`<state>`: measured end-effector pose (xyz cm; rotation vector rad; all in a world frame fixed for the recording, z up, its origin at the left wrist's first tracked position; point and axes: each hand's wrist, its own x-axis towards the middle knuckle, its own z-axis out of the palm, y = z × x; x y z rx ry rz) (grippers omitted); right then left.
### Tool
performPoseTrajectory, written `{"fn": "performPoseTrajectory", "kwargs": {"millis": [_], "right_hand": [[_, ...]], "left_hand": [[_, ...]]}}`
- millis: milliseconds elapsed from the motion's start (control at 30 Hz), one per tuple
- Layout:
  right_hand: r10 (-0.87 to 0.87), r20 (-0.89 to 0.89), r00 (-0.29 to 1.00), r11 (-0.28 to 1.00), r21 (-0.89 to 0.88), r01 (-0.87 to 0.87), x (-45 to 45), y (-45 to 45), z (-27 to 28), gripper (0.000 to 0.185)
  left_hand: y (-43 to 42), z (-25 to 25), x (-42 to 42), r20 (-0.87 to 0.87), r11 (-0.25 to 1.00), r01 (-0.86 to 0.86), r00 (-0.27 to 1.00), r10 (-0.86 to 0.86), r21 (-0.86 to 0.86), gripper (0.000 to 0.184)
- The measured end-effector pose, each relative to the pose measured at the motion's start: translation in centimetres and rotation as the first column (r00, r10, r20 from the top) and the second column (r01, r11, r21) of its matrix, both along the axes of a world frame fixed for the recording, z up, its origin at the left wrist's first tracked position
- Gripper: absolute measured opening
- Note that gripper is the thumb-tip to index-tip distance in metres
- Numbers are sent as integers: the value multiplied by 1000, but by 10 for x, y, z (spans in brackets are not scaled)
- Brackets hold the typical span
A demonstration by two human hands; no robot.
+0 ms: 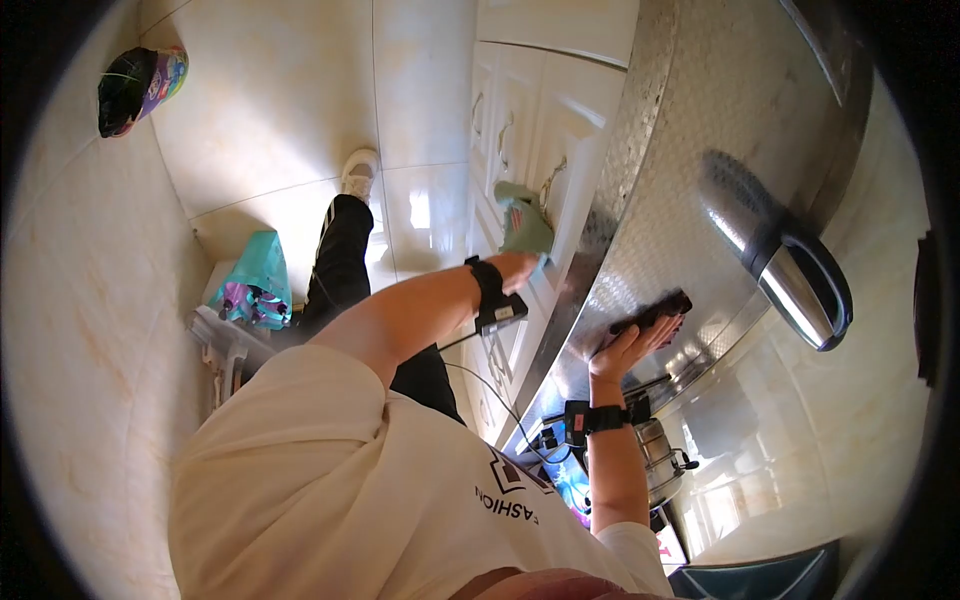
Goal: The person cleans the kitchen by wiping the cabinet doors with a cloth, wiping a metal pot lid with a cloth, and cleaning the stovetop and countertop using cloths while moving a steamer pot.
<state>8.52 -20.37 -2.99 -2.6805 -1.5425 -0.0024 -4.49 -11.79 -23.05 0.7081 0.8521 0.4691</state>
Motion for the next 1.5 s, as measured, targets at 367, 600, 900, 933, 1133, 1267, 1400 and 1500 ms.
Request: {"fn": "performPoseTrajectory", "kwargs": {"millis": [367,600,900,933,1133,1267,1400,1500], "right_hand": [[14,-3,1000,1000,14,-14,-2,2,1,63],[-18,-5,1000,1000,-11,18,0,-1,0,63],[5,4,1000,1000,-5,-5,1,-3,-2,62],[-6,9,1000,1000,-3,6,0,-3,-2,62],[-9,-8,1000,1000,-23,9,-4,3,4,62],[-29,-42,999,999,-30,28,-2,-2,3,64],[-29,-36,999,998,-49,27,4,-11,0,65],[-76,-53,996,995,-61,73,3,-10,1,66]], "left_hand": [[168,-54,75,182,986,-121,973,140,-111,94],[67,65,-21,-719,185,808,584,-376,560,44],[54,12,-2,-640,400,698,711,-289,594,27],[95,5,12,-566,466,769,639,-521,438,30],[125,24,36,-508,228,458,708,490,859,40],[33,32,21,-273,264,187,900,341,946,44],[-144,-15,-10,-573,385,641,767,-289,663,37],[-125,-1,-7,-912,-181,928,358,201,324,35]]}}
